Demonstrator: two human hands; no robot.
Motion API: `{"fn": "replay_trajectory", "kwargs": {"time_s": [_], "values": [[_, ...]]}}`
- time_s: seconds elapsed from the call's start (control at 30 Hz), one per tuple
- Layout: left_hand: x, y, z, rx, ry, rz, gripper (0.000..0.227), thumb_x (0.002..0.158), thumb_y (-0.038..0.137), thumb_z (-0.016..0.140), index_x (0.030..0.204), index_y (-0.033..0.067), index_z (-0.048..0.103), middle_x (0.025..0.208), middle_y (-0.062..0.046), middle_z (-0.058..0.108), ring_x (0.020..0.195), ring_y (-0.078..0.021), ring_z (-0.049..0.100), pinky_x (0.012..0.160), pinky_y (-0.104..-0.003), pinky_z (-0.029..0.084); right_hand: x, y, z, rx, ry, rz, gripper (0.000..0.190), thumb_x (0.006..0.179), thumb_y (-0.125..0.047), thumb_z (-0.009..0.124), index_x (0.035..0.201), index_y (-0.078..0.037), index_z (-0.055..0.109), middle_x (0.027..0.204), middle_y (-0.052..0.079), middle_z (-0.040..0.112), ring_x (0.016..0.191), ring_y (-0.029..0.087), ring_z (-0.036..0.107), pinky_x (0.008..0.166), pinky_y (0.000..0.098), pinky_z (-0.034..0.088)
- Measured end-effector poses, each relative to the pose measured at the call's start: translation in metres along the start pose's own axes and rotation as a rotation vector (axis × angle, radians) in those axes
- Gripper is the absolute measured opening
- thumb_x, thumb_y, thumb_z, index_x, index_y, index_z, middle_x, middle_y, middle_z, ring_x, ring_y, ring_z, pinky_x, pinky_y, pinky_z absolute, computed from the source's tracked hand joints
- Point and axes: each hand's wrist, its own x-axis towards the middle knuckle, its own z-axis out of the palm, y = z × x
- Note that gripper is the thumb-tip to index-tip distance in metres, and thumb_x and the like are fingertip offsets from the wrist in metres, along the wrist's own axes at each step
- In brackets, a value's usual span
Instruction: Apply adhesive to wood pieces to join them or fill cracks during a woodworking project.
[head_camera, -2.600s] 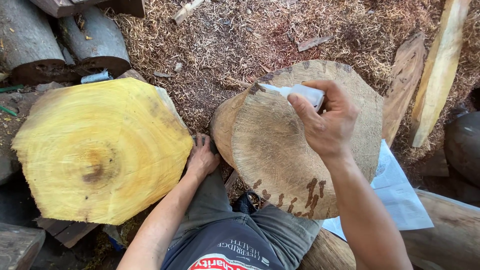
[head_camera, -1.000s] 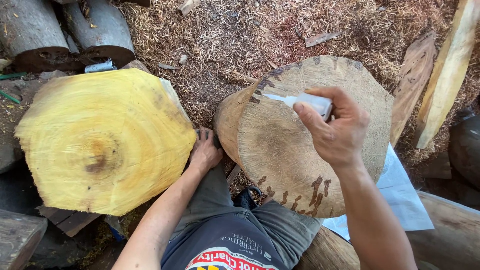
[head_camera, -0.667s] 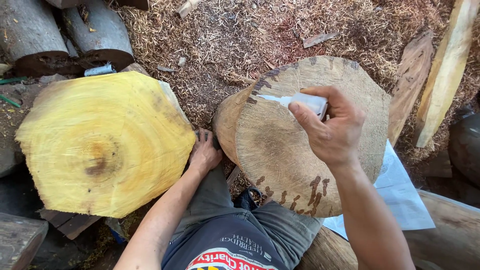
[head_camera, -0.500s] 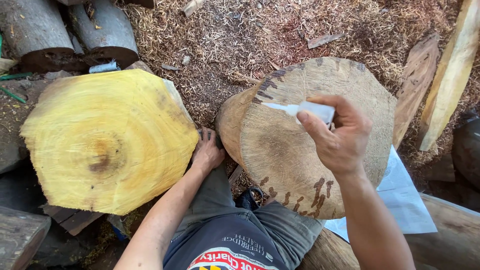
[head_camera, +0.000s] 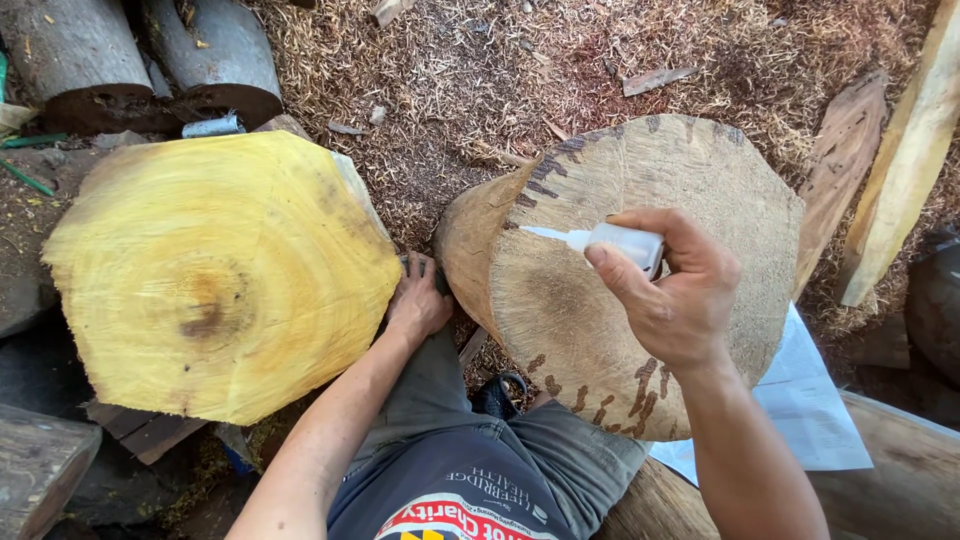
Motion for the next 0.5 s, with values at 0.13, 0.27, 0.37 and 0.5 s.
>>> {"fn": "replay_trajectory", "kwargs": {"time_s": [0.13,0.27,0.37,0.5], "values": [[0.001,0.002,-0.001,-0.008,-0.023,-0.025,0.091,0.087,0.030,0.071,0.159,0.0084,0.020,0.168,-0.024,0.006,0.152,-0.0538,0.009,0.123,-0.058,0.022,-0.001,-0.001,0.000,-0.019,-0.004,-0.034,0.029,0.097,-0.031,0.079,0.112,-0.007,0.071,0.092,0.006,0.076,0.081,0.011,0.075,0.063,0.0241,0.064],[0.002,-0.001,0.002,-0.049,-0.024,-0.036,0.091,0.087,0.029,0.070,0.159,0.0087,0.020,0.169,-0.024,0.005,0.153,-0.0530,0.009,0.123,-0.057,0.023,-0.001,0.000,0.002,-0.075,-0.030,-0.044,0.027,0.094,-0.026,0.080,0.111,-0.006,0.072,0.093,0.006,0.076,0.081,0.010,0.075,0.062,0.0225,0.064],[0.003,-0.005,0.007,-0.070,0.014,-0.004,0.093,0.085,0.029,0.072,0.159,0.0065,0.019,0.167,-0.025,0.005,0.151,-0.0542,0.008,0.122,-0.058,0.021,-0.008,0.003,-0.007,0.100,0.030,-0.042,0.022,0.099,-0.019,0.079,0.114,-0.005,0.072,0.095,0.006,0.076,0.081,0.009,0.071,0.065,0.0222,0.058],[-0.001,-0.004,0.007,0.070,0.124,0.068,0.090,0.083,0.031,0.072,0.155,0.0021,0.027,0.165,-0.026,0.018,0.152,-0.0525,0.016,0.126,-0.059,0.021,-0.018,0.005,-0.016,0.105,0.087,0.005,0.023,0.094,-0.015,0.079,0.114,-0.004,0.072,0.095,0.006,0.076,0.079,0.008,0.071,0.063,0.0207,0.057]]}}
